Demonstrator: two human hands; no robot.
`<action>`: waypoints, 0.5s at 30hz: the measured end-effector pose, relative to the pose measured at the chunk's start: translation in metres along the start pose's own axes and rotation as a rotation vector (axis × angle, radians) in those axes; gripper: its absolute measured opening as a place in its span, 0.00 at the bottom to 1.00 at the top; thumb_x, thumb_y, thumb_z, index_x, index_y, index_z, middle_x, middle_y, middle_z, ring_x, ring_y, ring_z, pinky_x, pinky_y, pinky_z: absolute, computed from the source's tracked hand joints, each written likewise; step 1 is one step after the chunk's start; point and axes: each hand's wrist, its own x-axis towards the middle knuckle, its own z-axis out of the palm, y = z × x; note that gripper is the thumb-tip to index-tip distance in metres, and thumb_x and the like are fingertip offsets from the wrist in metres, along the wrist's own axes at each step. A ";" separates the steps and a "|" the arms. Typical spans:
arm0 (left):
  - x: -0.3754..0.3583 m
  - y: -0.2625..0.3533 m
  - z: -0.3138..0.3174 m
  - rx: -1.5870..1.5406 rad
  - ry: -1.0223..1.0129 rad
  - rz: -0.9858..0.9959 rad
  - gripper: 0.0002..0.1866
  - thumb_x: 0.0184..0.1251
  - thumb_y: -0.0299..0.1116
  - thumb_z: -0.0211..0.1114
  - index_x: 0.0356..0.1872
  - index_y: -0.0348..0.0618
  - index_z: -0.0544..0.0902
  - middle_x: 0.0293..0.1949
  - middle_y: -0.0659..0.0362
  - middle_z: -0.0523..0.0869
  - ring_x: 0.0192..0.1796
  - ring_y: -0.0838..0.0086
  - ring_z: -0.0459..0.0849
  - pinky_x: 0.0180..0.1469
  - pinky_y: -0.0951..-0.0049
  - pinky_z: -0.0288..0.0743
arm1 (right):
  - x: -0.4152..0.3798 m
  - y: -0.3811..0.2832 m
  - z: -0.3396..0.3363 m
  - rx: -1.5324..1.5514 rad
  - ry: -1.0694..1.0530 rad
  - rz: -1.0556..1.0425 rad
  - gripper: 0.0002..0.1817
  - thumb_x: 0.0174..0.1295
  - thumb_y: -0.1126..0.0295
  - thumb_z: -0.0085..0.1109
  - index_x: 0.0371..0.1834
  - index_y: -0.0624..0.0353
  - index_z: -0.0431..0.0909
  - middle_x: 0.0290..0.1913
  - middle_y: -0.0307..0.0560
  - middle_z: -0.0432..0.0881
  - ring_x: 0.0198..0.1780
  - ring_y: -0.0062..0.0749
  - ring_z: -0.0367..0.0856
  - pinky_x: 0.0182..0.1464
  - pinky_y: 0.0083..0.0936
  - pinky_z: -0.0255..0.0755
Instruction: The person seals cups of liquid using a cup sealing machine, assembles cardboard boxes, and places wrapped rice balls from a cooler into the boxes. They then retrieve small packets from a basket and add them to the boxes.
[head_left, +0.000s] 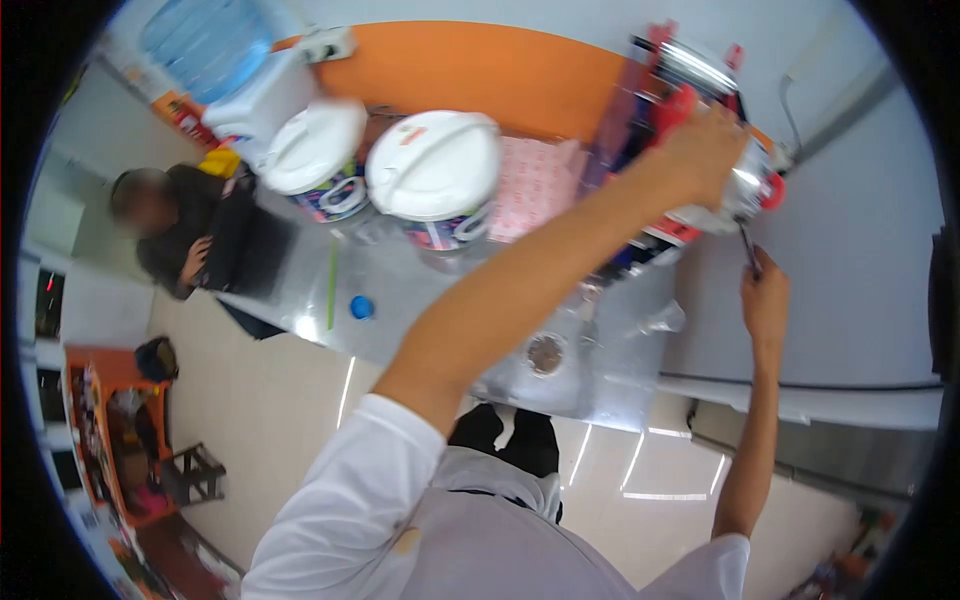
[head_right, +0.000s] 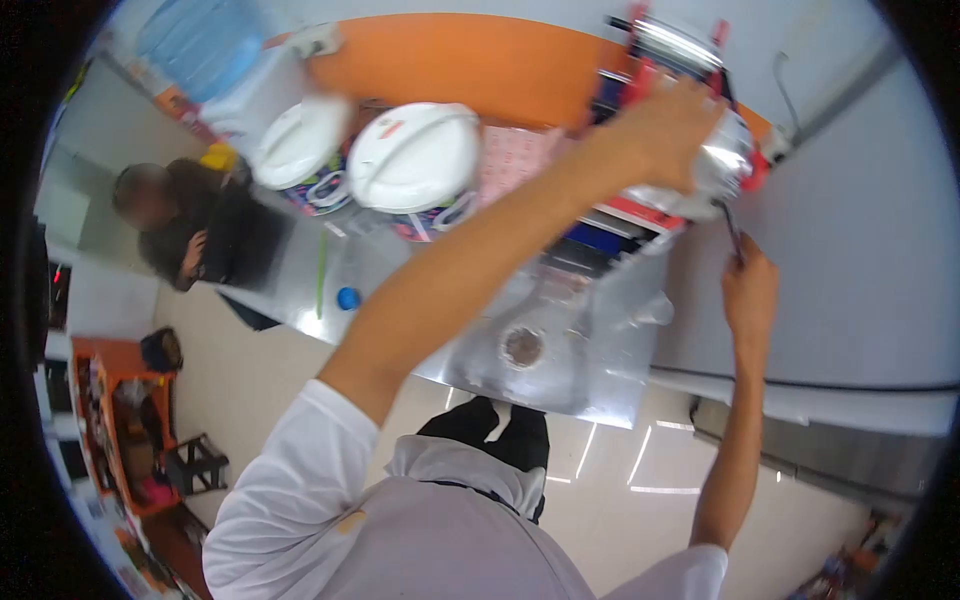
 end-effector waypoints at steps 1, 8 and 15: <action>-0.001 0.000 0.004 -0.018 0.067 -0.002 0.51 0.37 0.47 0.82 0.66 0.32 0.74 0.59 0.42 0.79 0.66 0.50 0.73 0.70 0.47 0.64 | 0.002 0.002 -0.001 -0.003 -0.033 0.000 0.23 0.61 0.79 0.51 0.61 0.68 0.80 0.42 0.75 0.84 0.47 0.69 0.84 0.50 0.45 0.77; 0.019 -0.001 0.038 0.037 0.044 -0.050 0.57 0.30 0.55 0.84 0.64 0.27 0.75 0.63 0.41 0.76 0.69 0.49 0.71 0.75 0.53 0.59 | 0.016 0.043 0.024 -0.007 -0.007 -0.089 0.24 0.64 0.82 0.51 0.64 0.73 0.76 0.53 0.75 0.83 0.56 0.62 0.84 0.60 0.43 0.75; 0.031 -0.004 0.061 0.001 -0.021 -0.082 0.62 0.31 0.54 0.84 0.71 0.27 0.68 0.72 0.36 0.66 0.78 0.41 0.58 0.82 0.45 0.42 | 0.028 0.073 0.037 -0.033 -0.002 -0.155 0.25 0.64 0.84 0.49 0.67 0.75 0.73 0.62 0.73 0.79 0.64 0.61 0.79 0.65 0.41 0.72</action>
